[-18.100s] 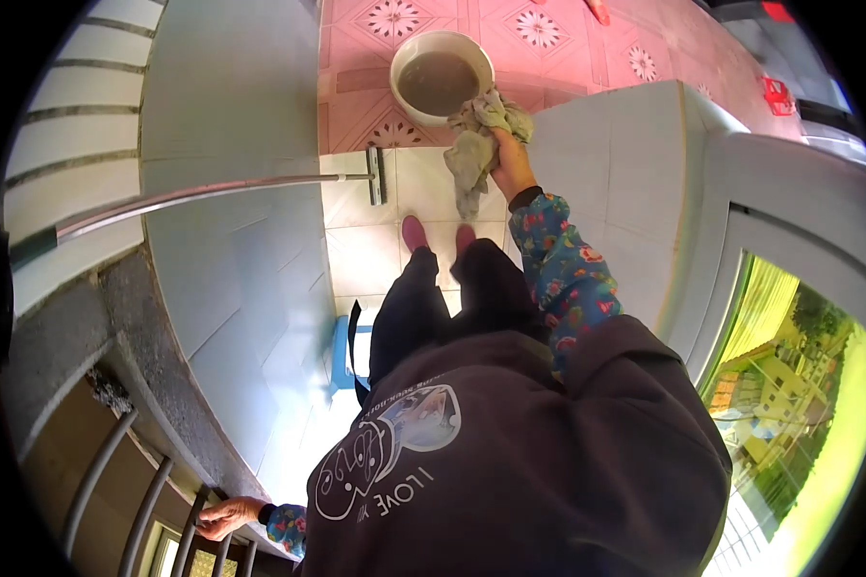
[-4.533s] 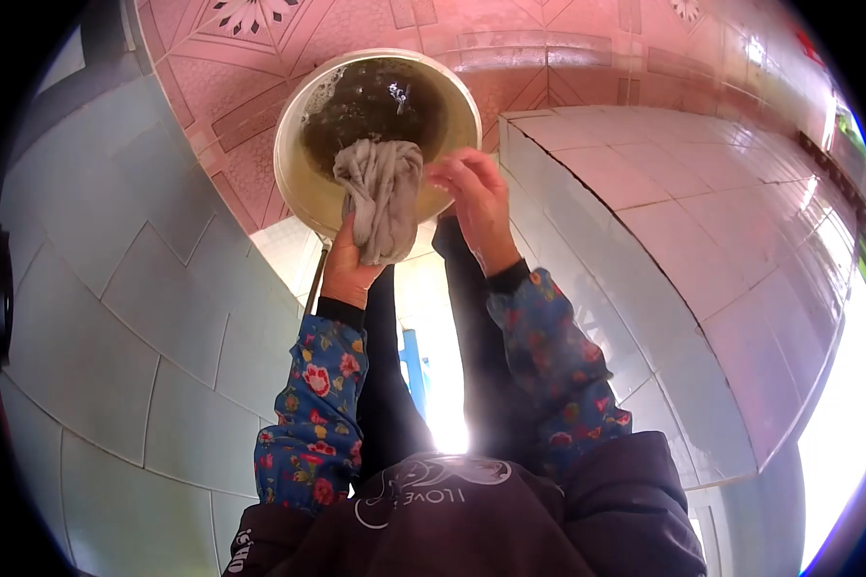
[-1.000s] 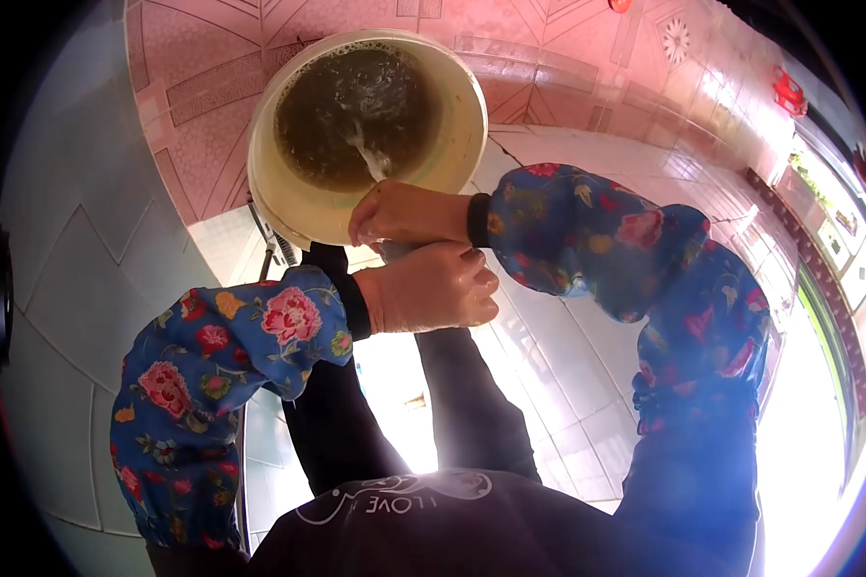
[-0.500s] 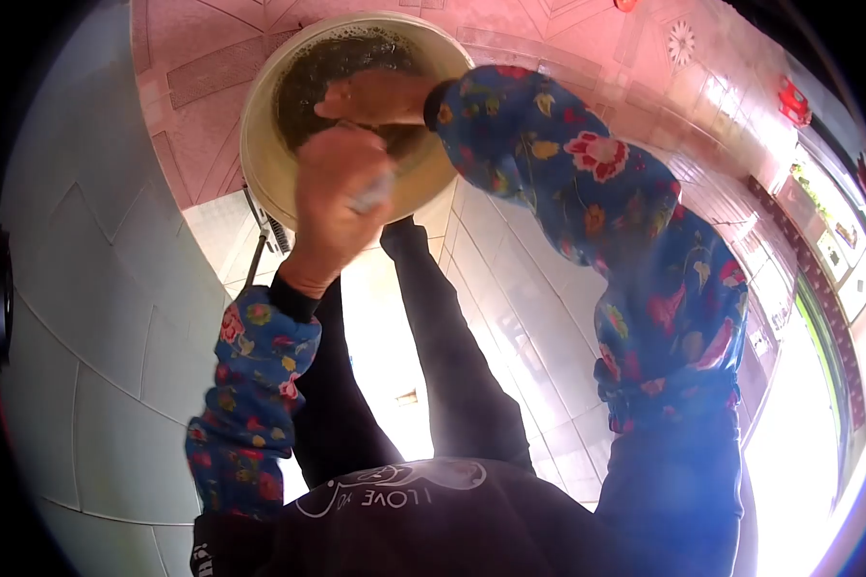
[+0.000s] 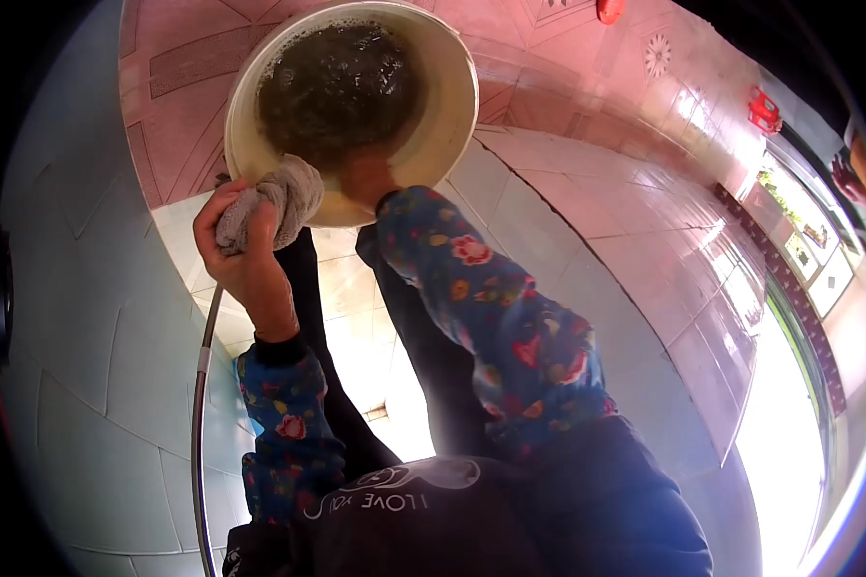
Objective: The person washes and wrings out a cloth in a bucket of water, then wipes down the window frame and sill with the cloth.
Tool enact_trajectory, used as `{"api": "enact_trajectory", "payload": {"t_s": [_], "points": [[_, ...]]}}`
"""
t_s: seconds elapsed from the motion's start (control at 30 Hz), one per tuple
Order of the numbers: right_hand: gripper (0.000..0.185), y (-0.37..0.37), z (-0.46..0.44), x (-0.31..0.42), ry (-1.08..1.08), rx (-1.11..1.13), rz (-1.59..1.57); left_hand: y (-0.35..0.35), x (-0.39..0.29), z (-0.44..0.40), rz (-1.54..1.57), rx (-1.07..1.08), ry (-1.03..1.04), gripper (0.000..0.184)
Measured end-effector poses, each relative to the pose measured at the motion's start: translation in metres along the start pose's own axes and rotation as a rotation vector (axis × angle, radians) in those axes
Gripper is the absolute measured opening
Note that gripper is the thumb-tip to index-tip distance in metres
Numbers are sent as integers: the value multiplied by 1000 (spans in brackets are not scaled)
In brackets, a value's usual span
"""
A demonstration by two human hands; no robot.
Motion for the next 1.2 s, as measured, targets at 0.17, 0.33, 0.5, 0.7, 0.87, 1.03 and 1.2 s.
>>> {"api": "enact_trajectory", "payload": {"t_s": [0.17, 0.33, 0.5, 0.7, 0.87, 1.03, 1.2], "points": [[34, -35, -32, 54, -435, -236, 86, -10, -11, -7, 49, 29, 113, 36], [30, -78, -63, -2, -184, 487, 800, -27, -20, -14, 73, -44, 100, 35], [16, -108, -50, -8, -275, 379, 940, -27, -27, -17, 143, -44, 75, 34], [17, -88, 46, 86, -741, -248, 144, -15, -37, -16, 159, -38, 89, 33], [33, -57, 6, 137, -252, -220, -697, -9, -41, -15, 105, -43, 137, 31], [21, -11, 17, 64, -398, 175, 277, -10, -35, -14, 123, -47, 98, 32], [21, -67, 5, -35, -221, 347, 887, -15, -33, -16, 143, -16, 102, 33]]}}
Point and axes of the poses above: each hand's wrist, its own z-axis away from the middle knuckle, its own y-axis out of the palm, x = y × z, the point moved 10 cm from there along -z, towards the middle knuckle, and after that the axes turned 14 degrees about -y, right-handed, at the moved point
